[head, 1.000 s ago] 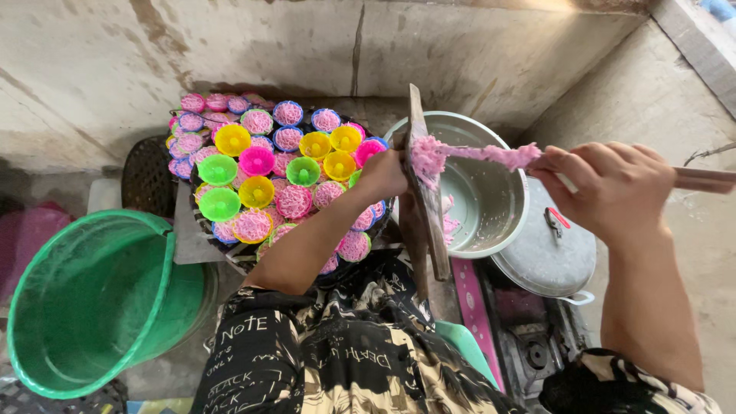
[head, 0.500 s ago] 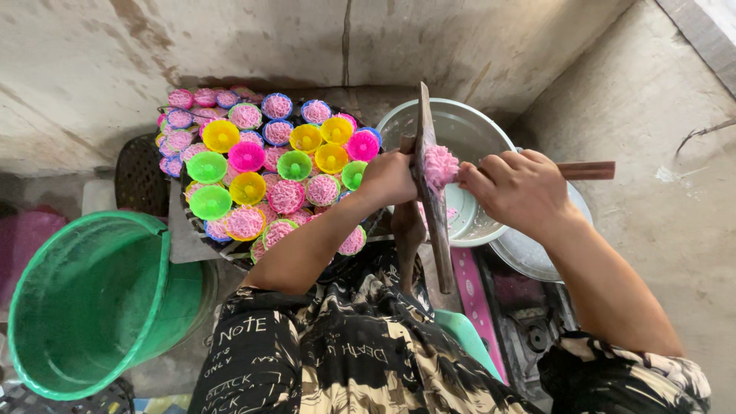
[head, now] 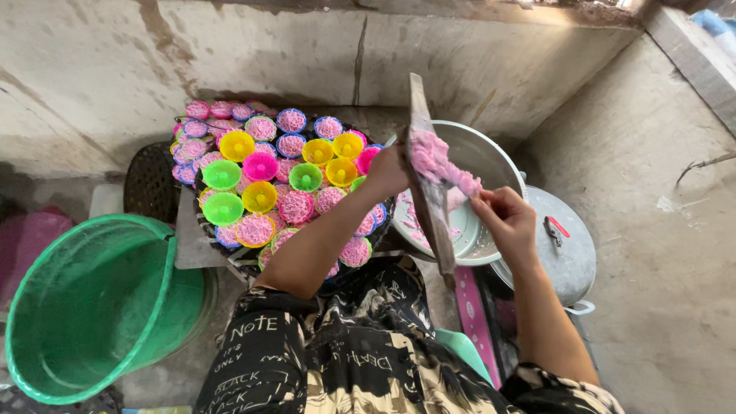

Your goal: The person scoops pink paste from a basin into a handheld wooden extruder, then presses it with a wooden stick to extrude the paste in thin strands over colorful cups, building up a decorative layer on each cup. They repeat the loading, pressing, and cutting of strands while adding finished cups to a growing batch.

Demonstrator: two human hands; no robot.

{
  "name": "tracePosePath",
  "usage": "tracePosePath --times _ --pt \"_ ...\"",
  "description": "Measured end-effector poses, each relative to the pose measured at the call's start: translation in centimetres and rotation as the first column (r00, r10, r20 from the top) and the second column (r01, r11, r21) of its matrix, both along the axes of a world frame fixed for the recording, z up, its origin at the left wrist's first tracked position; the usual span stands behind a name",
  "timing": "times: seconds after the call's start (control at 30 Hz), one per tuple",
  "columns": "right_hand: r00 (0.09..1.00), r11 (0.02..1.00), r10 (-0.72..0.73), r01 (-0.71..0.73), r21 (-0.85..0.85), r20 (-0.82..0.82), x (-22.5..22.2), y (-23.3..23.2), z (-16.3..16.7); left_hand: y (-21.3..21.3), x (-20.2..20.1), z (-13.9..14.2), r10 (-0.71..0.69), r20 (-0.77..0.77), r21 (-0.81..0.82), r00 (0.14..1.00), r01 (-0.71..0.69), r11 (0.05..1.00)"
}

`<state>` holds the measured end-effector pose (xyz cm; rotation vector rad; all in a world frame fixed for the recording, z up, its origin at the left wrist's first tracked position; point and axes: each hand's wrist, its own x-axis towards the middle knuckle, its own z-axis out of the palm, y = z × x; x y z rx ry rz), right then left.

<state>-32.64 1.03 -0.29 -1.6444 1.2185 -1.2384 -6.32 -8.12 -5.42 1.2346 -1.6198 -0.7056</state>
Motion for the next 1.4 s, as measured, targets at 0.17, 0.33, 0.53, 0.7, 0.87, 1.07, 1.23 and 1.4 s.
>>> tracePosePath --times 0.17,0.33,0.53,0.7,0.87,1.07,1.23,1.4 --pt "0.962 0.965 -0.147 0.089 -0.246 -0.229 -2.2 0.6 2.3 -0.1 1.3 -0.9 -0.039 0.008 0.035 0.999 0.039 0.999" --pt "0.858 0.727 -0.384 0.054 -0.684 -0.34 1.5 0.0 2.1 -0.4 -1.0 -1.6 -0.147 -0.041 -0.008 0.988 0.147 0.989" --pt "0.936 0.874 -0.057 -0.121 -0.471 -0.347 0.1 1.7 0.9 -1.2 2.7 -1.8 -0.232 -0.052 0.007 0.971 0.233 0.973" --pt "0.968 0.936 -0.166 0.094 -0.339 -0.19 0.9 -1.3 0.7 -0.9 0.7 -1.5 -0.157 0.106 0.057 0.982 0.151 0.987" --pt "0.867 0.783 -0.32 0.014 -0.622 -0.382 1.8 -0.2 0.2 -0.2 0.9 -1.1 -0.158 0.12 0.063 0.98 0.151 0.986" --pt "0.987 0.982 0.125 -0.137 -0.13 -0.097 -0.5 0.4 -0.7 -0.1 4.4 -1.7 -0.238 -0.116 -0.01 0.964 0.238 0.971" --pt "0.916 0.925 -0.247 0.127 -0.358 -0.315 -0.1 -1.5 -1.4 -0.8 3.8 -2.2 -0.346 0.077 -0.238 0.935 0.354 0.904" --pt "0.982 0.981 0.146 -0.16 -0.112 -0.123 -0.8 -0.3 -0.4 -0.4 6.1 -1.7 -0.255 0.077 0.117 0.964 0.245 0.962"
